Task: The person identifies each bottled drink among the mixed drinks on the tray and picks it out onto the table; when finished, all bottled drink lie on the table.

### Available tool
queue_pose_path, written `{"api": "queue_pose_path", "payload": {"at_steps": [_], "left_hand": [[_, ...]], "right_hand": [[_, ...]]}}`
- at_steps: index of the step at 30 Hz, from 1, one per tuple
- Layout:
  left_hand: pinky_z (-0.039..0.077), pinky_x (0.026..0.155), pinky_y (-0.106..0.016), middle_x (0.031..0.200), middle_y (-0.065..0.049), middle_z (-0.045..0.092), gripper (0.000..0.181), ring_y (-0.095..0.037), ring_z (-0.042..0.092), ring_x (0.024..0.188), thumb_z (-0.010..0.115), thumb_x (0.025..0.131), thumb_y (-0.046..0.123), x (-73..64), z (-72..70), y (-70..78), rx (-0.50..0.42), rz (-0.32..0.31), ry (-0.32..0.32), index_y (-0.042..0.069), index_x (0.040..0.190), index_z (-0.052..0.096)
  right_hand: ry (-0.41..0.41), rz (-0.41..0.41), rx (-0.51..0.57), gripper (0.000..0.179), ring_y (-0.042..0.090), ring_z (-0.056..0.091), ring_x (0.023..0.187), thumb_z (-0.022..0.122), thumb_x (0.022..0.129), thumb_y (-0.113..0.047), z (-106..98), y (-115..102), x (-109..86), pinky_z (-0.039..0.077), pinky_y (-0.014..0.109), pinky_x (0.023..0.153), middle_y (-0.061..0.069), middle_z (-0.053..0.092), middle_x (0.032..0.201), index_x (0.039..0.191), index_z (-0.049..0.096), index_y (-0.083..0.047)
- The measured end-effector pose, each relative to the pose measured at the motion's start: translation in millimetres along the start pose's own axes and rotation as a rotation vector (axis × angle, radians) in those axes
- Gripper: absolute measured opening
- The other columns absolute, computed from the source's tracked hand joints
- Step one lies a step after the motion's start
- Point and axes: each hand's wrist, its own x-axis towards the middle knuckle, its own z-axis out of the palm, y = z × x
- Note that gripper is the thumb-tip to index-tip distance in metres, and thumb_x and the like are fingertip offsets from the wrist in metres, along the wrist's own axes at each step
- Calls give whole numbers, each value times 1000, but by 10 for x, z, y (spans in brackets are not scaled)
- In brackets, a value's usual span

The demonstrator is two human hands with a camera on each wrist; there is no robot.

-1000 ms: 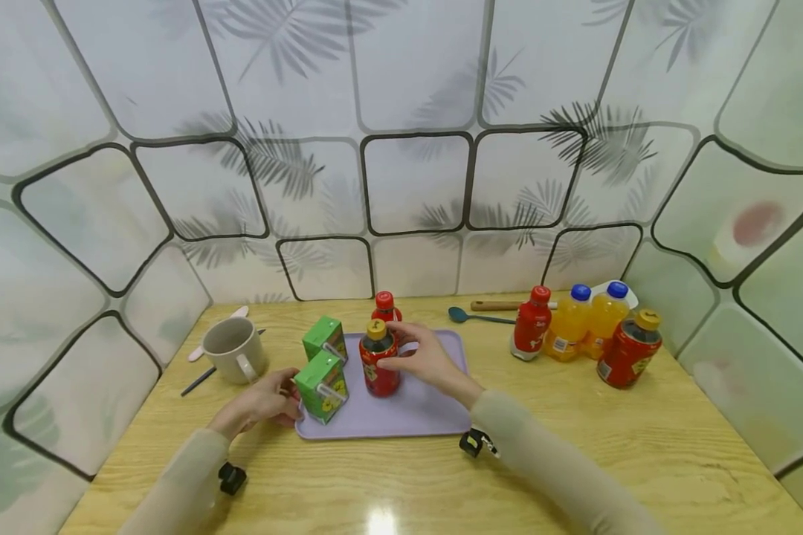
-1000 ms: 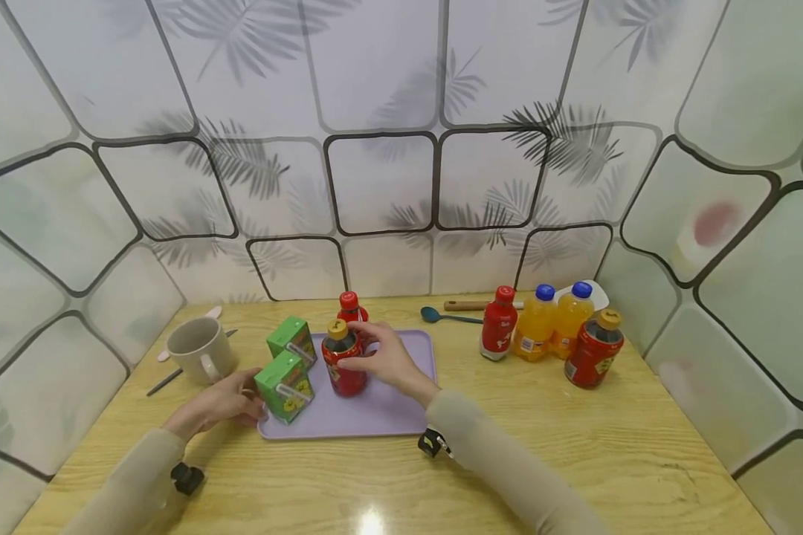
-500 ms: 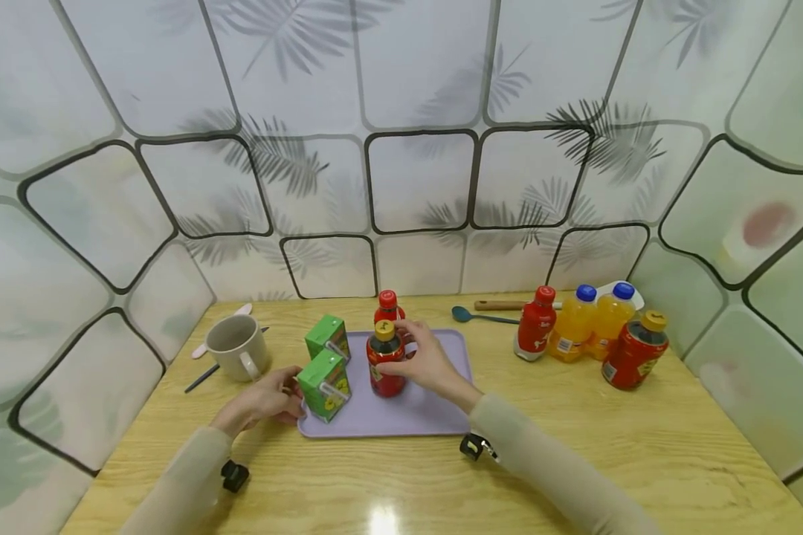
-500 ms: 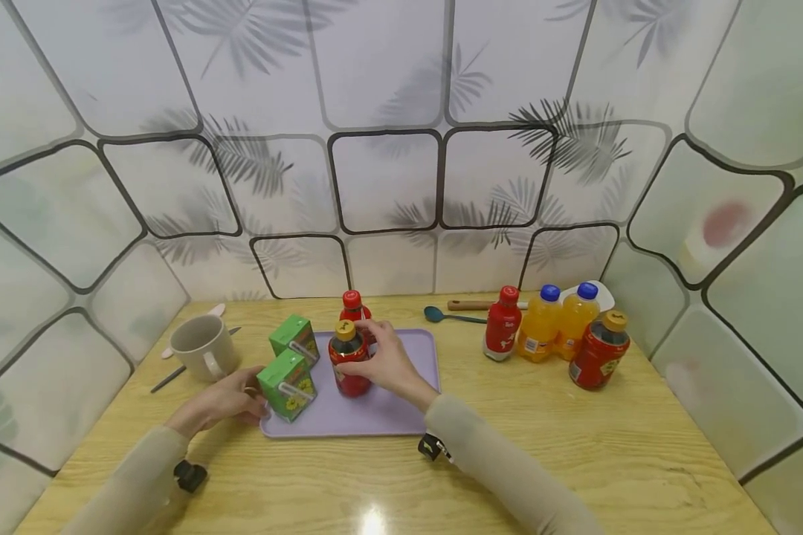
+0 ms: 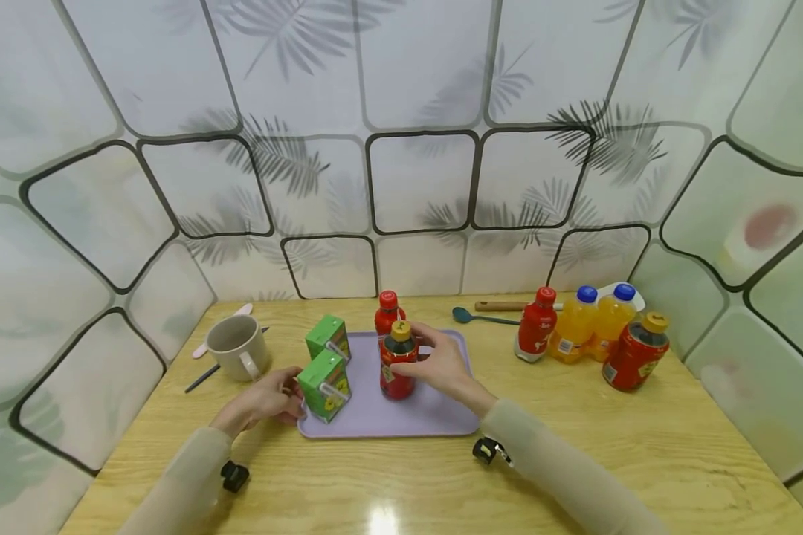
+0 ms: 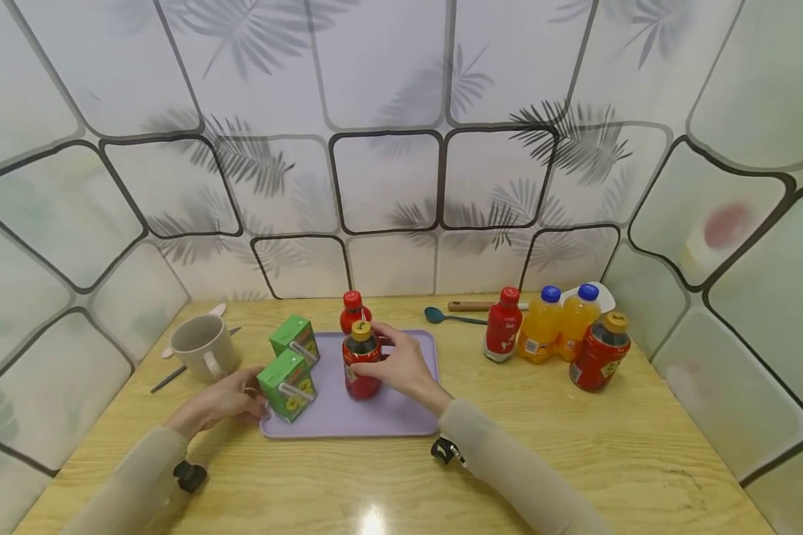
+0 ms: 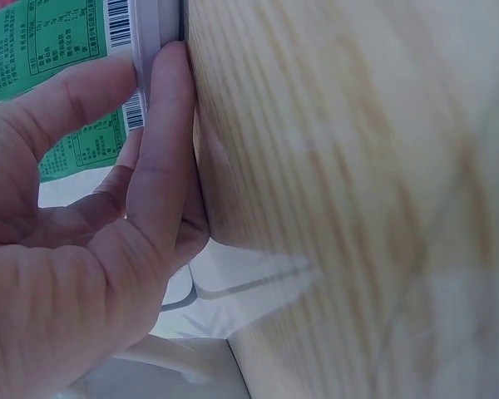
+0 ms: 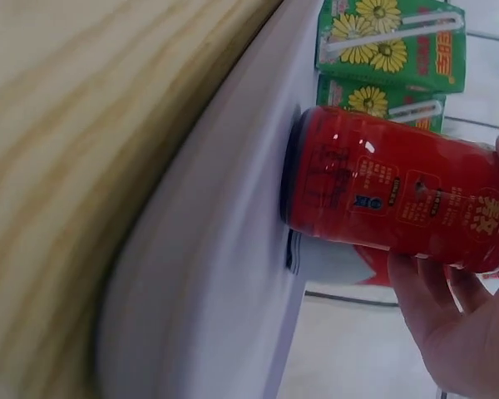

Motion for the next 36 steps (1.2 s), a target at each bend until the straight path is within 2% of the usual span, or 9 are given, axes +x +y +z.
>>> {"api": "queue_pose_path", "payload": {"at_steps": [3,7,16,23,26,36], "left_hand": [[63,76,-39,106,-18,50,72,-25,59,90,68,70,-12,-1,3,1,-1,8,2,-11,136,38],[63,75,-39,106,-18,50,73,-25,58,90,68,70,-12,-18,18,-7,-5,4,1,-11,136,37],[63,73,-38,107,-18,49,74,-24,58,89,68,71,-12,-26,16,-27,-9,7,-8,-10,138,36],[63,73,-38,107,-18,48,75,-24,58,89,67,72,-12,-12,6,-21,-14,21,-18,-11,139,34],[63,73,-39,105,-17,48,72,-24,58,88,66,72,-12,-5,5,-20,-22,28,-20,-11,137,35],[63,72,-39,102,-15,48,64,-23,58,87,65,74,-11,10,6,-39,-28,23,-20,-9,133,40]], "right_hand": [[29,7,24,75,27,59,117,89,69,-22,-84,19,-19,58,39,92,7,63,128,137,56,-15],[44,30,7,75,25,57,120,88,71,-24,-212,56,-90,58,38,92,4,62,130,138,56,-17],[71,32,22,76,29,57,121,87,73,-25,-565,100,-240,58,39,93,12,61,132,140,53,-11],[98,-33,7,65,32,60,117,86,74,-23,-844,102,-326,59,42,91,12,65,126,134,59,-16],[121,-35,-17,64,31,60,115,85,75,-25,-926,111,-366,59,42,91,12,65,125,134,60,-16],[165,24,-26,70,30,58,116,83,78,-28,-1104,153,-445,57,25,87,13,62,131,139,54,-12]]}}
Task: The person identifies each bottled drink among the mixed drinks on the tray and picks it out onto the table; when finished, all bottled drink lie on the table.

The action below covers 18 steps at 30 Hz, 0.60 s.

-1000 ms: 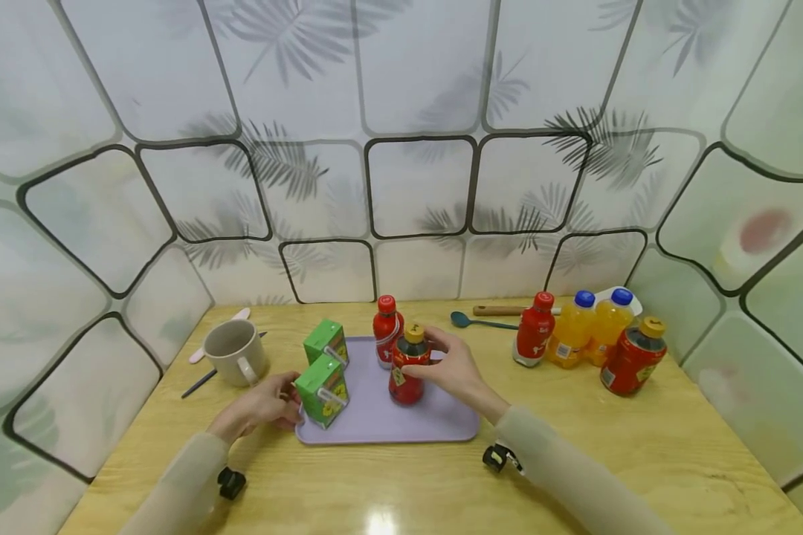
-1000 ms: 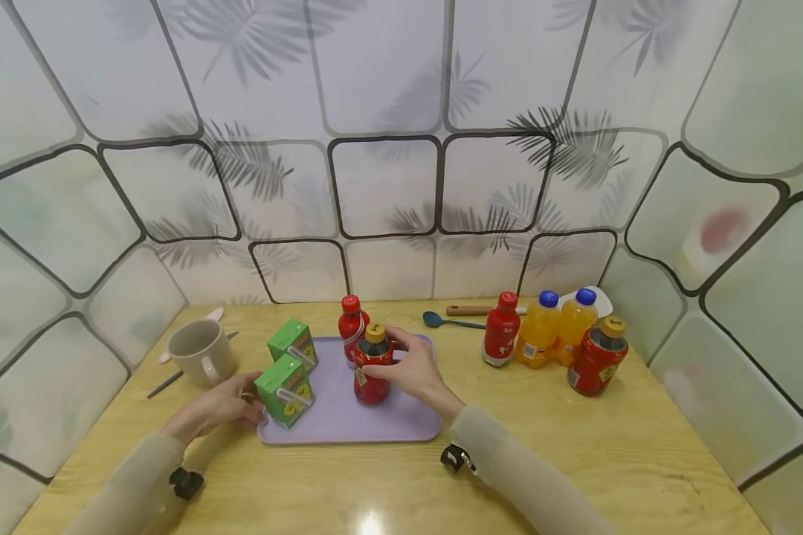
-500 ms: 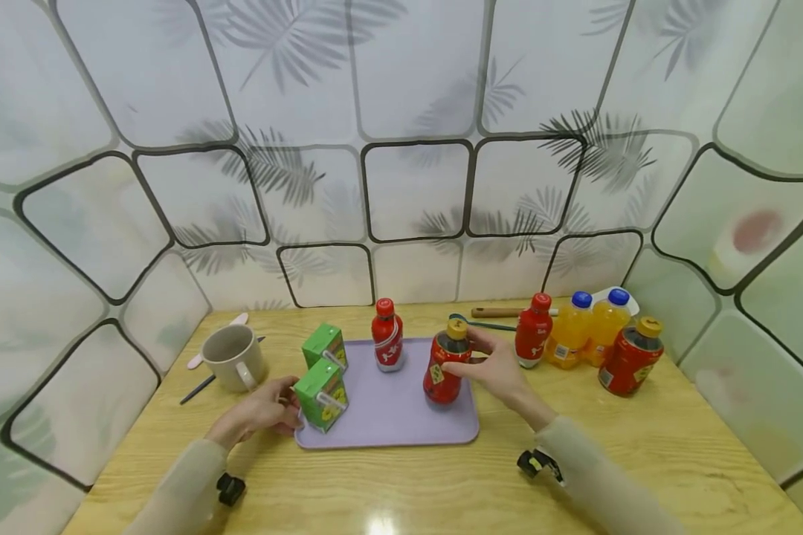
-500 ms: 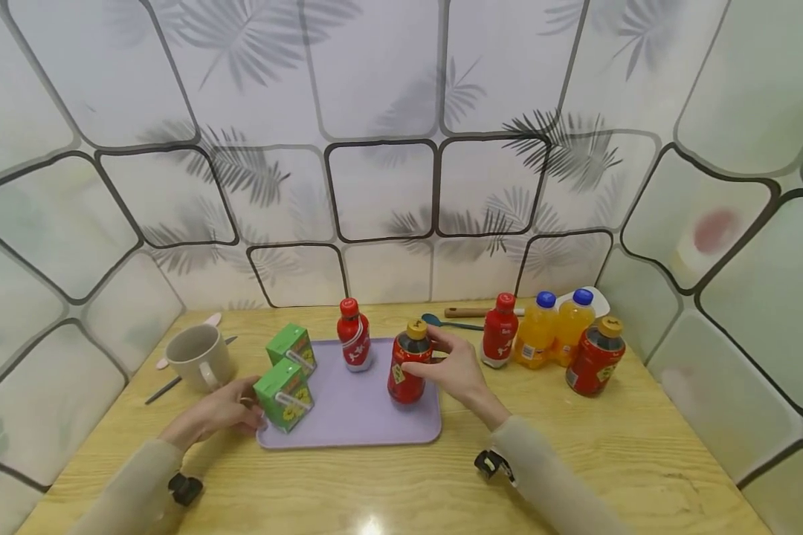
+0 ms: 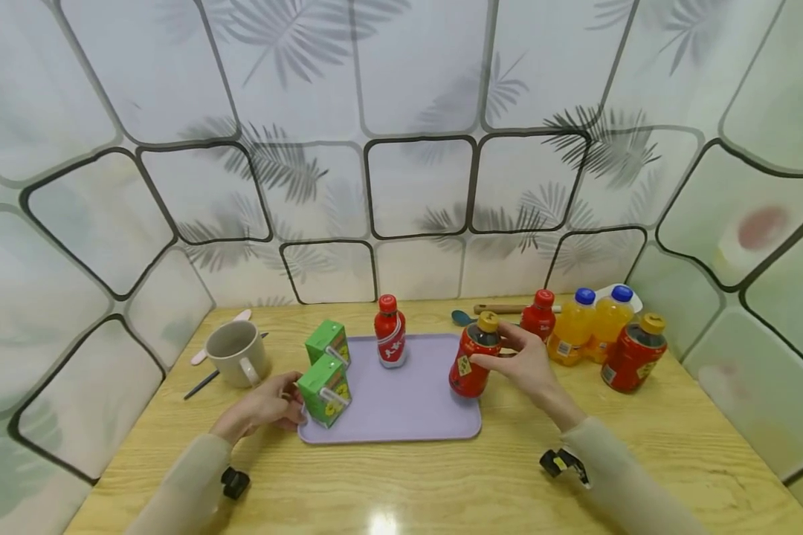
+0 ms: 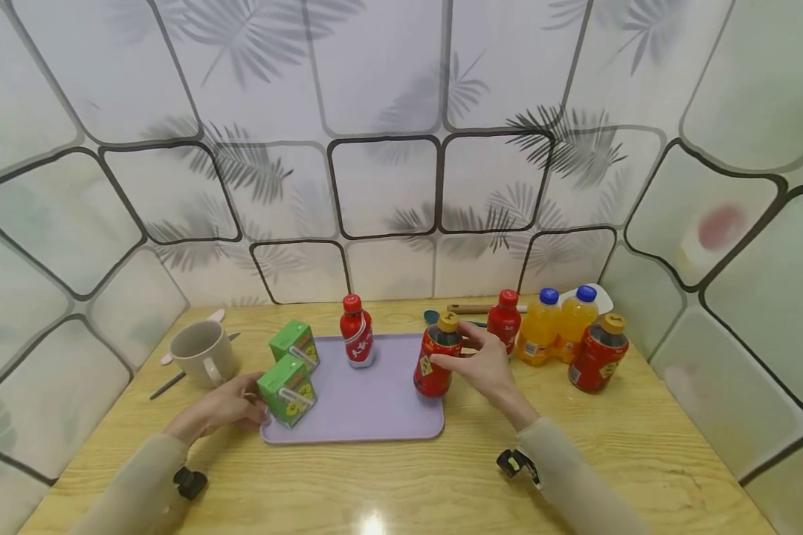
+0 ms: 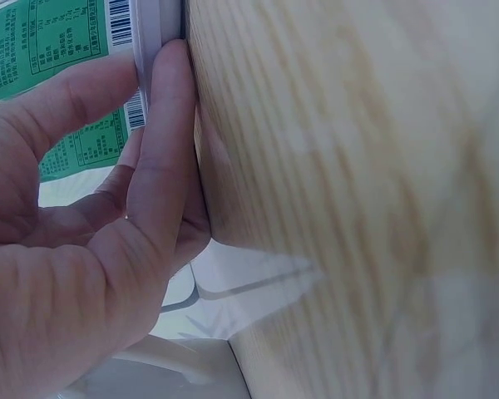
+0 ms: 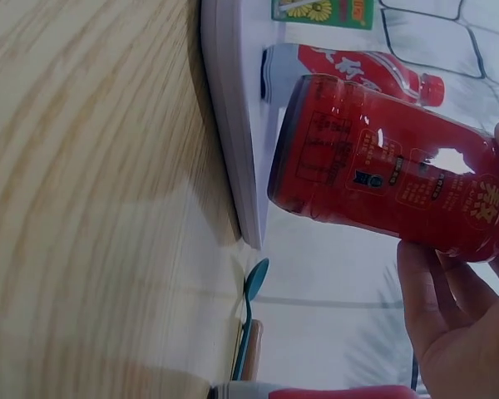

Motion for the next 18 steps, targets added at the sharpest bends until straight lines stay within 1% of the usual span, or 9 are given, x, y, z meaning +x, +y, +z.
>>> {"api": "queue_pose_path", "payload": {"at_steps": [4,6,10,14,18], "left_hand": [[63,73,-38,102,-14,48,64,-22,59,85,64,74,-11,7,-3,-5,-8,4,-10,-9,133,39],[63,73,-38,102,-14,48,64,-22,59,85,65,74,-11,13,-4,-9,-7,-1,-13,-9,133,39],[63,74,-39,104,-15,49,65,-22,60,87,65,74,-11,17,-4,-12,-6,-9,-15,-9,133,39],[63,74,-39,104,-16,49,67,-22,60,87,66,74,-11,13,-4,-4,-9,-13,-10,-9,134,38],[63,74,-38,105,-16,49,71,-22,59,87,66,73,-12,12,1,8,-5,-26,10,-10,137,36]], "right_hand": [[10,16,-3,69,30,59,114,82,79,-29,-74,16,-33,56,20,85,15,61,131,140,54,-11],[20,30,-10,70,30,59,115,82,79,-30,-116,31,-51,55,19,86,15,60,132,140,53,-10],[45,63,-47,77,30,57,117,81,79,-34,-210,64,-93,52,16,89,15,57,135,144,48,-9],[62,77,-63,78,25,57,115,80,80,-36,-306,98,-109,51,13,87,14,56,136,145,46,-9],[84,78,-79,76,16,56,109,79,81,-37,-397,120,-125,50,11,84,13,57,136,144,48,-11]]}}
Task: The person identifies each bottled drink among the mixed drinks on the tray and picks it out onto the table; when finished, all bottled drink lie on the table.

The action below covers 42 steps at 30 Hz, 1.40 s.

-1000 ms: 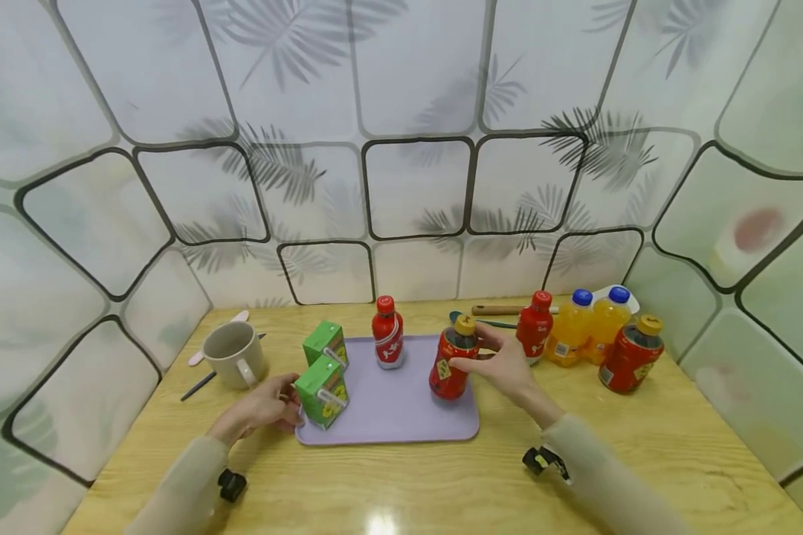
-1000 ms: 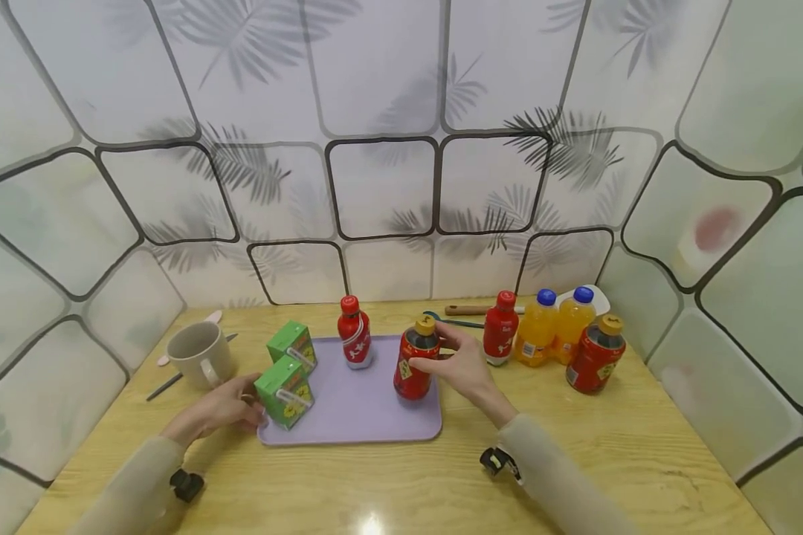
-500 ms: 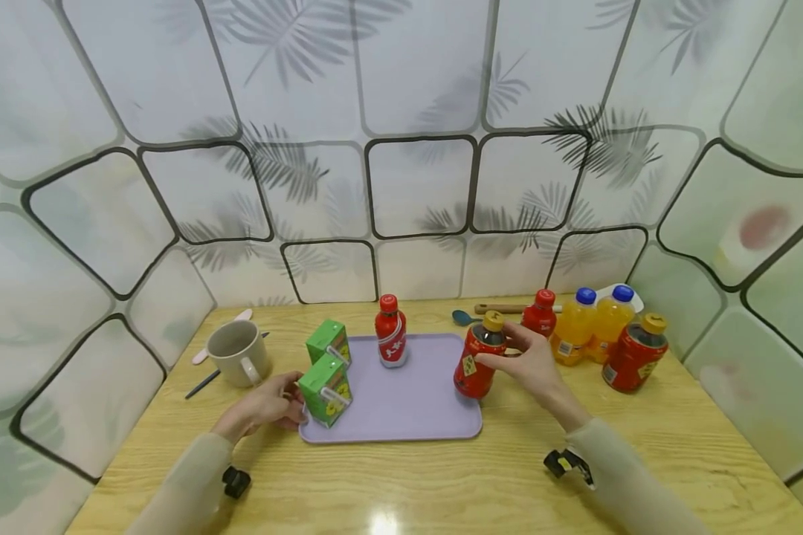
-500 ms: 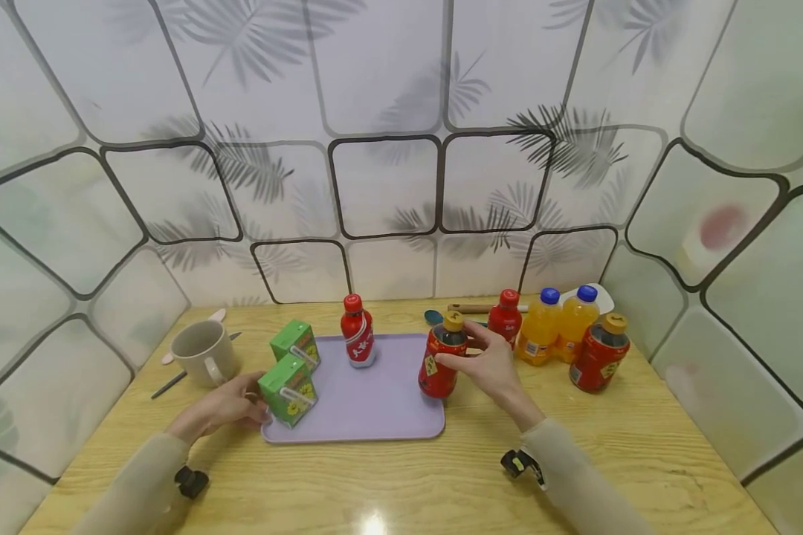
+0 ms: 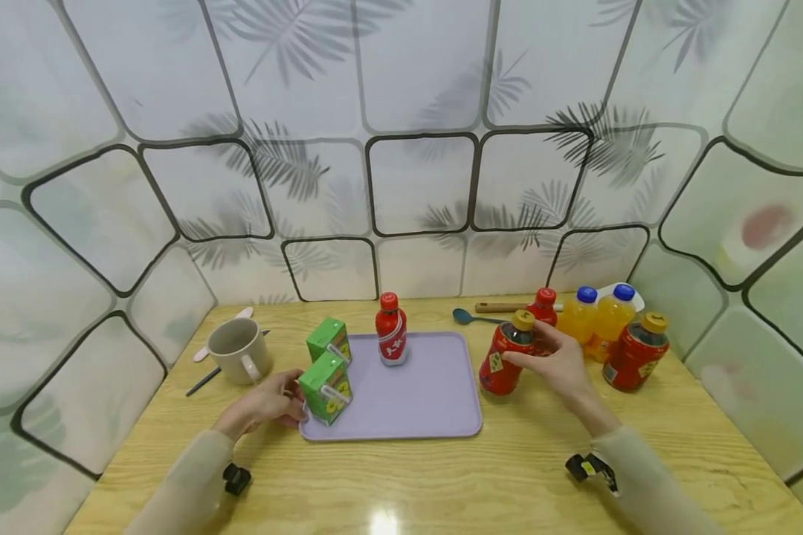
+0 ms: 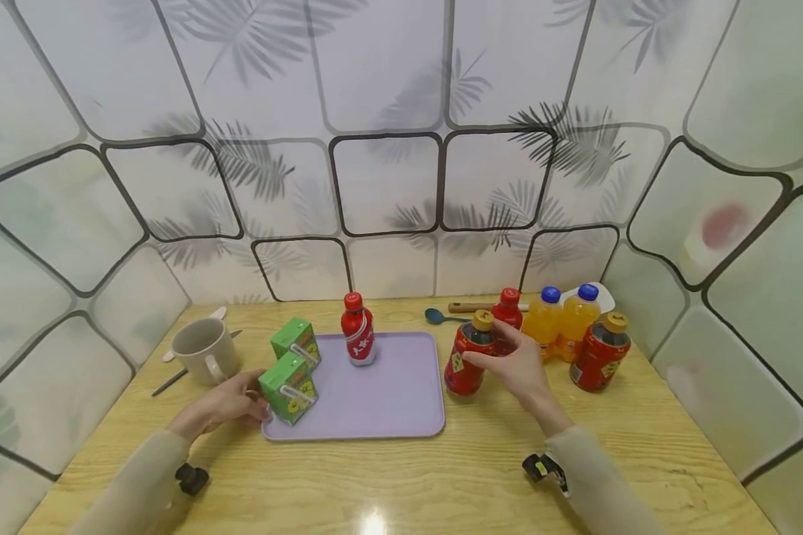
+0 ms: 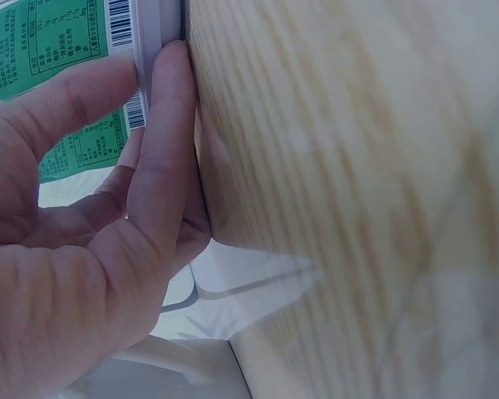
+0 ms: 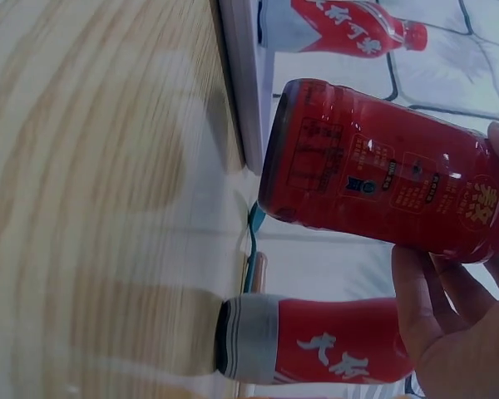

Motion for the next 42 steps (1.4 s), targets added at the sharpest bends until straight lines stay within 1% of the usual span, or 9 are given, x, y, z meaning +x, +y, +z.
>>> {"api": "queue_pose_path", "payload": {"at_steps": [3,7,10,13,17,24,37,39,42], "left_hand": [[63,74,-38,106,-17,49,73,-23,60,88,67,72,-12,2,2,2,4,-10,11,-10,138,35],[63,75,-39,107,-18,50,74,-24,60,89,67,72,-12,6,10,-4,6,-16,12,-9,139,35],[63,76,-39,108,-18,50,73,-24,59,91,67,72,-12,12,15,-9,12,-16,11,-9,138,36],[63,76,-40,107,-17,50,71,-24,59,91,67,72,-12,13,13,-10,16,-17,10,-8,136,38],[63,75,-40,106,-17,50,69,-24,59,90,66,71,-12,10,4,-5,16,-18,11,-9,135,38],[63,75,-39,105,-17,49,70,-24,59,89,65,72,-13,1,-11,8,5,-16,11,-9,136,37],[63,75,-39,107,-17,49,72,-24,59,89,66,71,-12,-5,-11,18,16,-20,22,-9,137,38],[63,75,-38,106,-17,49,71,-24,59,89,66,71,-12,-1,-13,17,19,-14,19,-9,136,39],[63,74,-38,104,-17,49,68,-23,58,89,66,72,-12,3,-18,11,22,-7,13,-9,134,40]], "right_hand": [[11,12,-16,77,19,54,114,78,82,-38,-60,12,-18,48,8,83,14,54,139,146,46,-10],[21,47,-27,84,32,50,126,77,82,-40,-146,41,-48,45,3,83,17,49,145,150,39,-8],[35,74,-49,87,33,48,130,77,81,-43,-228,61,-74,45,5,87,16,47,148,151,37,-8],[44,94,-93,89,34,46,132,76,82,-45,-307,62,-107,50,24,100,17,45,149,152,35,-8],[64,110,-134,93,38,41,136,74,82,-48,-395,71,-151,41,54,110,19,41,151,153,30,-5],[100,126,-137,96,41,37,138,75,81,-48,-479,100,-190,35,62,111,21,39,152,153,28,-4],[212,182,-163,96,37,40,137,78,78,-48,-585,119,-235,40,56,110,17,41,152,153,32,-9],[228,185,-166,95,36,40,137,78,79,-47,-614,142,-240,42,51,110,16,40,153,153,32,-9],[255,202,-178,95,33,41,137,78,78,-48,-661,173,-247,48,25,105,14,39,153,153,33,-10]]}}
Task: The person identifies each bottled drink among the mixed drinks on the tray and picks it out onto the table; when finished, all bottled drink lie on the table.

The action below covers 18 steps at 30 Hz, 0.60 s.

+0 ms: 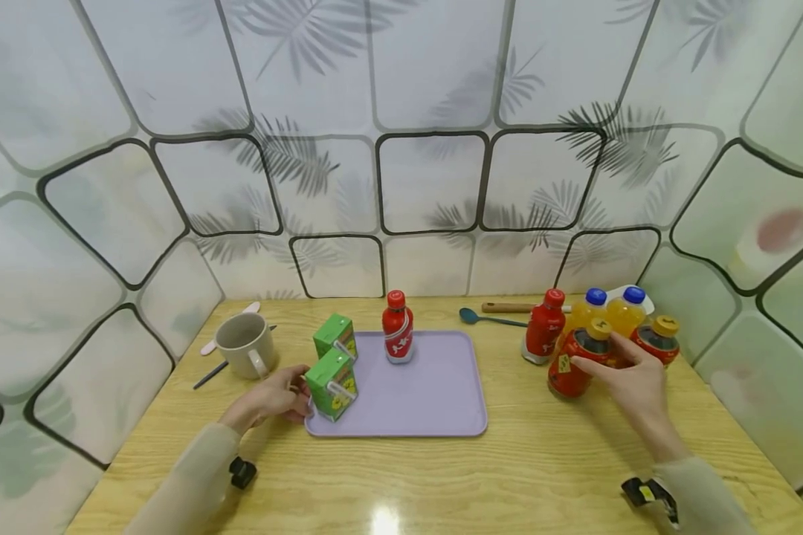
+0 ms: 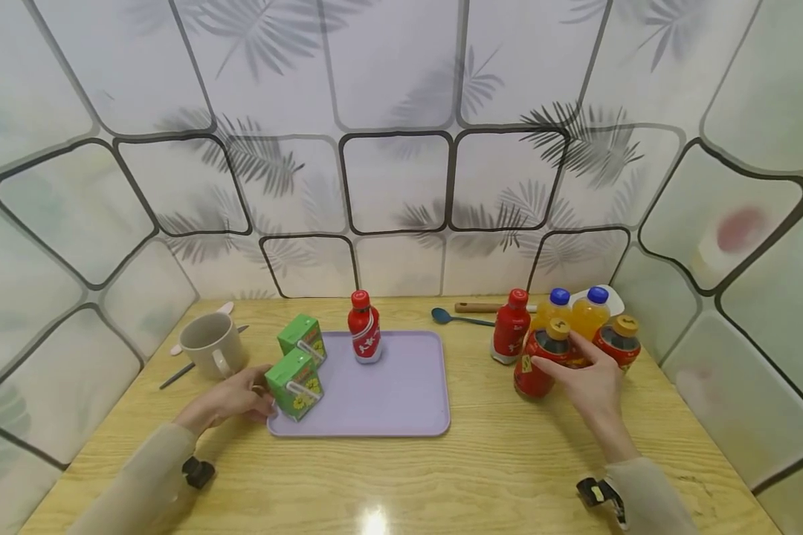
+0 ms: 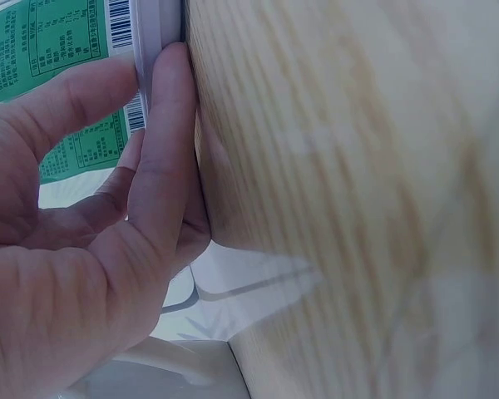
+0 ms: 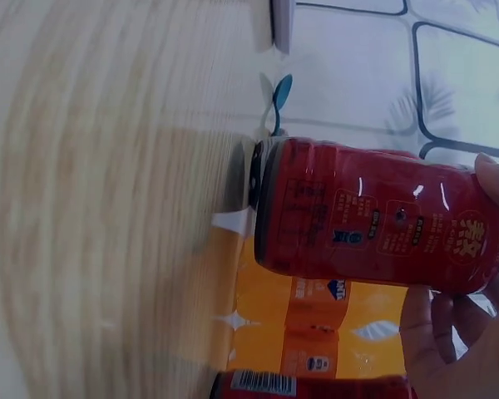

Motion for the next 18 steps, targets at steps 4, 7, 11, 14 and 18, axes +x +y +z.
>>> {"api": "queue_pose_path", "payload": {"at_steps": [4,7,11,14,18], "left_hand": [[63,73,-37,103,-16,49,66,-23,58,88,66,72,-11,10,-2,-7,5,2,1,-8,133,41],[63,72,-37,102,-15,49,66,-22,58,87,67,73,-11,16,-6,-7,5,5,4,-8,134,40],[63,72,-37,102,-15,49,66,-22,57,87,67,73,-11,17,-7,-8,5,10,0,-8,133,40],[63,72,-37,102,-15,48,66,-21,57,87,67,74,-11,15,-4,-9,8,16,-10,-9,133,39],[63,72,-36,103,-15,48,67,-22,57,87,66,73,-12,8,0,-1,3,17,-13,-9,134,39]], "right_hand": [[58,10,12,93,16,51,124,81,75,-45,-38,43,26,45,0,77,14,45,150,151,37,-12],[107,-1,14,89,4,54,100,84,74,-41,-54,67,50,44,0,67,8,59,135,148,43,-13],[137,-1,-13,87,0,47,83,83,74,-42,-83,114,80,45,3,62,2,61,120,147,45,-13],[141,2,-20,87,2,47,83,82,75,-43,-100,151,101,45,3,61,1,62,121,148,44,-14],[154,-14,-29,85,3,48,78,83,75,-43,-109,189,115,44,5,59,-14,61,102,146,47,-14]]}}
